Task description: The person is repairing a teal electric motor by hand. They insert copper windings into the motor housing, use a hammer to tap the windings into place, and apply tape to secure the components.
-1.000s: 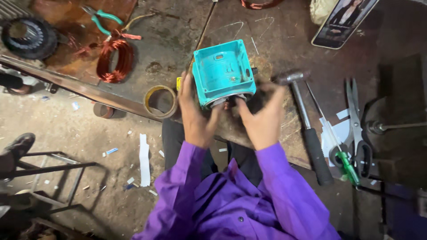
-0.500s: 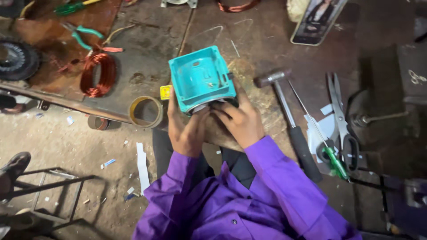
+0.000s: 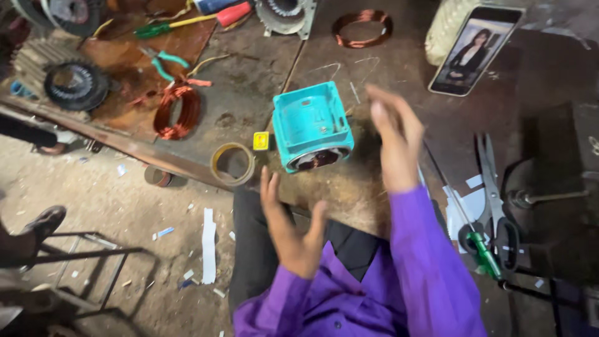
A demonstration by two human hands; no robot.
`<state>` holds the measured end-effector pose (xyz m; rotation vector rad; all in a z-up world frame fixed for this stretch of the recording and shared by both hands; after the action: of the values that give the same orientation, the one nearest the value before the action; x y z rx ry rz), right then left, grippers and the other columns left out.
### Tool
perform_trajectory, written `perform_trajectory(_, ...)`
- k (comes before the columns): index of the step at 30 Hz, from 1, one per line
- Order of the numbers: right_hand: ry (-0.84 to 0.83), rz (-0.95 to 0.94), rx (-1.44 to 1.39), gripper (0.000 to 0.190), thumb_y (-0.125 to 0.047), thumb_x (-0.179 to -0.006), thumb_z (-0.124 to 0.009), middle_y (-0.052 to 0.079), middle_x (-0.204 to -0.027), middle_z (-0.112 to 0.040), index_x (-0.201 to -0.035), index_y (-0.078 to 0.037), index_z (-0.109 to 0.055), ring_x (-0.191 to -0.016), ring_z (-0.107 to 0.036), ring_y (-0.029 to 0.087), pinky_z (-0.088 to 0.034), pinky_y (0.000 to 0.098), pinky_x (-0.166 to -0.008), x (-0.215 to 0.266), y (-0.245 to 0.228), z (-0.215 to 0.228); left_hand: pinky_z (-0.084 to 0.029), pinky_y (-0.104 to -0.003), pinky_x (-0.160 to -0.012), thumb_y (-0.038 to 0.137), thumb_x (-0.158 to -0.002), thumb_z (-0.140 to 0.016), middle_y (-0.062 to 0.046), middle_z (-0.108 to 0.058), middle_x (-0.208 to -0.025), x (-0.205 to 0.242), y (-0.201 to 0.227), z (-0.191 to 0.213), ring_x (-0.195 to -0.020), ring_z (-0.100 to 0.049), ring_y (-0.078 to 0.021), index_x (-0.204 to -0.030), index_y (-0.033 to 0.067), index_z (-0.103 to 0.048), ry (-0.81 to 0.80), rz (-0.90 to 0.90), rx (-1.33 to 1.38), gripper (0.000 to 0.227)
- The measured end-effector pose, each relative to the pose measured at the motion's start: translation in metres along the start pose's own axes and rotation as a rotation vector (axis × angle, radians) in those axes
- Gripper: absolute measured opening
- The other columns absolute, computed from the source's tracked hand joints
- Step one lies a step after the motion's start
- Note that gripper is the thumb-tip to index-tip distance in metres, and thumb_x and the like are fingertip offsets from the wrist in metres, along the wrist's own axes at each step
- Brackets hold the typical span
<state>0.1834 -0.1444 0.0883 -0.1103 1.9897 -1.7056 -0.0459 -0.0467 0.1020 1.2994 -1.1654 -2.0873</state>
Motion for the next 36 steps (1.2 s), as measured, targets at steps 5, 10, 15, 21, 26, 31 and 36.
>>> perform_trajectory(5, 0.099, -0.13, -0.051, 0.055, -0.046, -0.107, -0.049, 0.011, -0.131, -0.067, -0.127, 0.002, -0.068, -0.125, -0.059, 0.021, -0.039, 0.0333, -0.113, -0.015, 0.023, -0.041, -0.024, -0.044, -0.127, 0.004, -0.091, -0.075, -0.029, -0.03, -0.166, 0.0, -0.008, -0.033, -0.157, -0.029, -0.0411, -0.161, -0.0069, -0.021, 0.009, 0.095, 0.102, 0.089)
perform_trajectory(10, 0.29, 0.111, -0.019, 0.064, -0.04, -0.102, -0.067, 0.016, -0.146, -0.056, -0.148, 0.001, -0.048, -0.139, -0.053, 0.028, -0.039, 0.0353, -0.122, 0.086, -0.016, -0.023, -0.045, -0.04, -0.12, 0.009, -0.089, -0.074, -0.023, -0.047, -0.157, -0.055, -0.039, 0.004, -0.148, -0.05, -0.0342, -0.159, -0.0015, -0.028, -0.101, 0.028, -0.036, 0.084)
perform_trajectory(15, 0.266, 0.264, 0.64, 0.077, -0.009, -0.074, -0.09, 0.026, -0.135, -0.056, -0.134, 0.0, -0.042, -0.127, -0.058, 0.042, -0.046, 0.0435, -0.11, 0.096, -0.041, -0.05, -0.054, -0.042, -0.094, 0.008, -0.081, -0.081, -0.023, -0.063, -0.129, -0.089, -0.026, -0.01, -0.114, -0.065, -0.0377, -0.155, 0.0046, -0.04, -0.358, -0.32, -0.316, 0.084)
perform_trajectory(21, 0.276, 0.379, 0.591, 0.064, -0.007, -0.076, -0.087, 0.028, -0.145, -0.059, -0.112, -0.004, -0.035, -0.125, -0.069, 0.039, -0.06, 0.0394, -0.097, 0.091, -0.034, -0.051, -0.06, -0.039, -0.077, 0.006, -0.077, -0.079, -0.019, -0.075, -0.106, -0.092, -0.017, -0.006, -0.092, -0.075, -0.0318, -0.145, 0.0075, -0.055, -0.27, -0.422, -0.249, 0.072)
perform_trajectory(26, 0.253, 0.261, 0.62, 0.064, -0.012, -0.072, -0.09, 0.026, -0.138, -0.066, -0.109, -0.006, -0.038, -0.108, -0.076, 0.033, -0.061, 0.0365, -0.087, 0.091, -0.019, -0.039, -0.059, -0.039, -0.075, 0.012, -0.076, -0.085, -0.018, -0.074, -0.102, -0.086, -0.016, -0.005, -0.088, -0.075, -0.0306, -0.144, 0.0047, -0.057, -0.29, -0.36, -0.259, 0.073)
perform_trajectory(31, 0.17, 0.382, 0.651, 0.07, -0.018, -0.079, -0.092, 0.027, -0.139, -0.063, -0.12, -0.004, -0.038, -0.116, -0.073, 0.037, -0.06, 0.0396, -0.093, 0.093, -0.037, -0.04, -0.059, -0.037, -0.075, 0.015, -0.076, -0.088, -0.019, -0.075, -0.109, -0.089, -0.013, 0.0, -0.091, -0.075, -0.0304, -0.143, 0.0029, -0.06, -0.339, -0.341, -0.307, 0.073)
perform_trajectory(36, 0.242, 0.075, 0.513, 0.079, -0.029, -0.077, -0.095, 0.021, -0.121, -0.071, -0.132, -0.002, -0.045, -0.107, -0.076, 0.03, -0.06, 0.037, -0.091, 0.091, -0.026, -0.034, -0.057, -0.039, -0.095, 0.023, -0.077, -0.094, -0.016, -0.075, -0.118, -0.094, -0.014, 0.002, -0.109, -0.074, -0.0318, -0.134, 0.0067, -0.063, -0.29, -0.416, -0.263, 0.067)
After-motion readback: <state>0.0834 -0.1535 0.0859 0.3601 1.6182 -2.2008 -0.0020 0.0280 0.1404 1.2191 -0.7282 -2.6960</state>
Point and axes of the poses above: each hand's wrist, its own x-axis away from the middle knuckle, its own z-axis out of the back of the hand, y = z × x, the point moved 8 cm from there along -x, towards the middle knuckle
